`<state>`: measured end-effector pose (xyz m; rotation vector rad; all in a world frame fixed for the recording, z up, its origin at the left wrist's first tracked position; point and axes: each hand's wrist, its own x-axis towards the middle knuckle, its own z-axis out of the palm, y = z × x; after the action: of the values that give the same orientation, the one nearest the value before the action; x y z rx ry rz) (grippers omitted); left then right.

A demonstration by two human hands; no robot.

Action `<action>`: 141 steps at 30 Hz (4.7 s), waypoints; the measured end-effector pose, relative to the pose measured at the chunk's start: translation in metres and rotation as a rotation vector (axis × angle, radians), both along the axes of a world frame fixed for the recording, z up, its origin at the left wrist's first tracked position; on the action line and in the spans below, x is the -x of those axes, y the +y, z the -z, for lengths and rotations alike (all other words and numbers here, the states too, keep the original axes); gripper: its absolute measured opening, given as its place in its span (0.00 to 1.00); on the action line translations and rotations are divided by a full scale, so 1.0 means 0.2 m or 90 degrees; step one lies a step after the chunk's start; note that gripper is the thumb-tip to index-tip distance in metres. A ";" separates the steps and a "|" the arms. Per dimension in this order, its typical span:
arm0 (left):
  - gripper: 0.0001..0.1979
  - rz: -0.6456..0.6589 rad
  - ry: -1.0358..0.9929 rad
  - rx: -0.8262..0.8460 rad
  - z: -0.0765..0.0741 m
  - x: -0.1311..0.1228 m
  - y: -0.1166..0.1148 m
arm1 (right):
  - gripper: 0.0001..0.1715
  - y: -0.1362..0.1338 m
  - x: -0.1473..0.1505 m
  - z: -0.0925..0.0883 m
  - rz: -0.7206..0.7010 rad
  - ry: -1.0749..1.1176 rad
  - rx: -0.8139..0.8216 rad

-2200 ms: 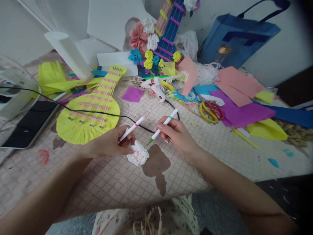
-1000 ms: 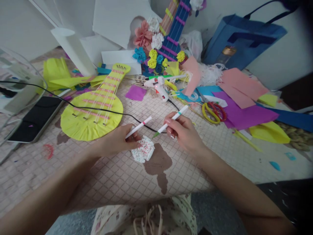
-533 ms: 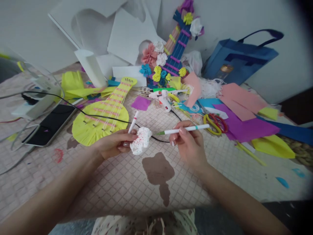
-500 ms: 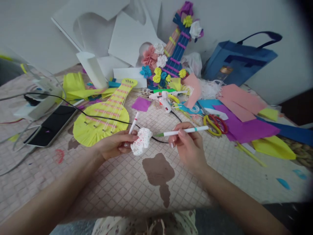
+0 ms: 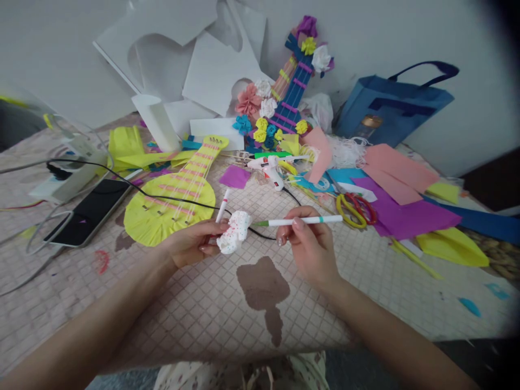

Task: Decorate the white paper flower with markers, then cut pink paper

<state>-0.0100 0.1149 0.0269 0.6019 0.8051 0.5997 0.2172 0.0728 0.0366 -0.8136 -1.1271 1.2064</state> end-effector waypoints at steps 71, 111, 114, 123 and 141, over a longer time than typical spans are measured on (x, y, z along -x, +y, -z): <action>0.15 -0.259 -0.045 0.131 -0.07 -0.11 -0.05 | 0.19 -0.05 0.06 -0.03 0.058 -0.516 -0.603; 0.09 -0.262 0.006 0.136 -0.09 -0.13 -0.08 | 0.19 -0.07 0.07 0.00 0.011 -0.558 -0.650; 0.06 -0.257 0.010 0.095 -0.07 -0.13 -0.08 | 0.17 -0.09 0.03 -0.02 0.041 -0.464 -0.615; 0.11 -0.166 0.171 -0.231 -0.04 -0.10 -0.11 | 0.03 0.03 -0.06 -0.01 0.217 -0.205 -0.260; 0.09 -0.015 0.494 -0.608 0.01 -0.14 -0.18 | 0.03 0.06 -0.09 0.01 -0.031 -0.105 -0.028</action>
<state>0.0175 0.0787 0.0255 1.7715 1.2327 0.7727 0.2355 0.0857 0.0342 -0.8686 -1.3090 1.1675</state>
